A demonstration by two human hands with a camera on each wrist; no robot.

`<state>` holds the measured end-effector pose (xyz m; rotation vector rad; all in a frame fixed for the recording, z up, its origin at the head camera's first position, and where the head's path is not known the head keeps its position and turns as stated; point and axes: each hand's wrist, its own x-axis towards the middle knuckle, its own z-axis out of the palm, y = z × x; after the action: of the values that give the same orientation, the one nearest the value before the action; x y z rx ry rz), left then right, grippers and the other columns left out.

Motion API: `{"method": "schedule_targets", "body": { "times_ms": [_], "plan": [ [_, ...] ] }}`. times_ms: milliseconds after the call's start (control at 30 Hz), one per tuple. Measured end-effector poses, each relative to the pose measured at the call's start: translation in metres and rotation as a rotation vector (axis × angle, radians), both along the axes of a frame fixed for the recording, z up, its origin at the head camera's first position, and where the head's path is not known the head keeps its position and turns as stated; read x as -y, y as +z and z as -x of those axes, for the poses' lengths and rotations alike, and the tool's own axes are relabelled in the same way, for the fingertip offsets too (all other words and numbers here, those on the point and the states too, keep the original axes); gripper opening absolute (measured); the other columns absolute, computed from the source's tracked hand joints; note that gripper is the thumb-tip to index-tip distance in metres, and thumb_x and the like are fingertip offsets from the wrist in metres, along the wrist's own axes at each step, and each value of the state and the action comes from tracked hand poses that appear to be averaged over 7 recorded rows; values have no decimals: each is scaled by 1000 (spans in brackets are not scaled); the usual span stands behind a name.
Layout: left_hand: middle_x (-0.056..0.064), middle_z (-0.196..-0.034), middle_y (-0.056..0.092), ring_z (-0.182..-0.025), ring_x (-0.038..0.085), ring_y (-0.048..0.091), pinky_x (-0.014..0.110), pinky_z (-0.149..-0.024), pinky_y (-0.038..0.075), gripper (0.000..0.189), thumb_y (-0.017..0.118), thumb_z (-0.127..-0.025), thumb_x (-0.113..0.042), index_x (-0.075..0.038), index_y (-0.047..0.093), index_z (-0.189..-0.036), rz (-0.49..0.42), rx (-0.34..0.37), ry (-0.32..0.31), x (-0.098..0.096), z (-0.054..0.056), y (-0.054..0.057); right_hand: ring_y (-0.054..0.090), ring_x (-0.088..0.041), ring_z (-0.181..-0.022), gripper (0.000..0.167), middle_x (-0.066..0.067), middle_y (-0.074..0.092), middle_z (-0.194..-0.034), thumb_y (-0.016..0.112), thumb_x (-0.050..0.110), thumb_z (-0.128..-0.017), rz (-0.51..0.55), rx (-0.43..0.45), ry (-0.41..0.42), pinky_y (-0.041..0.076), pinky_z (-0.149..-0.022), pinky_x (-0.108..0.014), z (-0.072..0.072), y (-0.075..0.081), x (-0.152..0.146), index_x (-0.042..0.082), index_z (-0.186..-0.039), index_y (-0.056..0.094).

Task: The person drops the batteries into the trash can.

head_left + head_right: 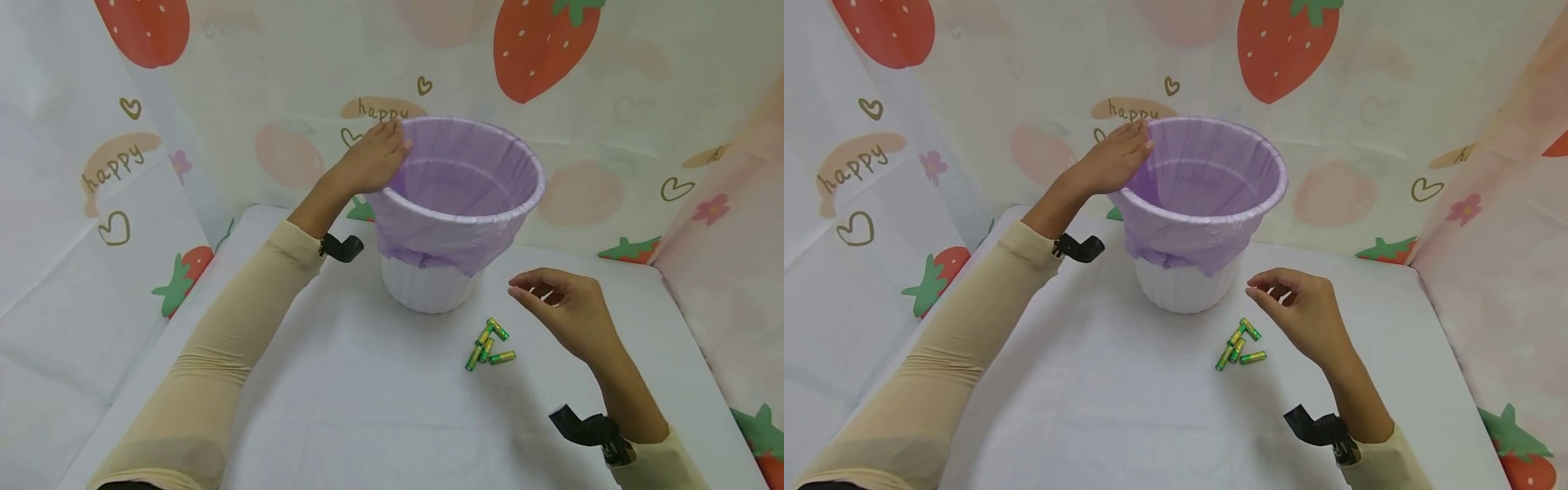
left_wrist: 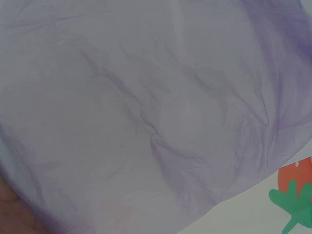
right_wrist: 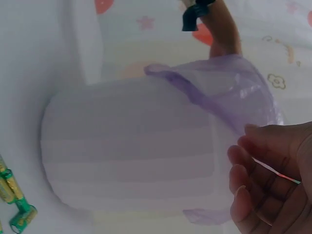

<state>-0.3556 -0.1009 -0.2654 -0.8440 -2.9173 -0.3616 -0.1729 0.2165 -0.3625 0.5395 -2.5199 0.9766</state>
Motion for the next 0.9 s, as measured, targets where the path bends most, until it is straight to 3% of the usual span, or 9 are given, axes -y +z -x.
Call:
{"method": "schedule_targets", "body": {
  "times_ms": [433,900],
  "plan": [
    [27,-166,4,-156,33,0,33,-126,-5,62,12,-112,-30,14,8,-155,0,-13,-2,0,1,-2,63,-11,-69,9,8,71,-84,76,19,-93,20,65,-11,53,-61,-19,-5,-45,-9,16,-102,78],
    [28,-166,3,-156,33,-1,33,-126,-6,63,12,-112,-30,14,6,-155,7,-10,-9,1,3,-2,63,-15,-65,12,0,73,-82,75,16,-94,65,180,-44,53,-56,-25,-8,-82,-17,12,-104,78]
  ]
}}
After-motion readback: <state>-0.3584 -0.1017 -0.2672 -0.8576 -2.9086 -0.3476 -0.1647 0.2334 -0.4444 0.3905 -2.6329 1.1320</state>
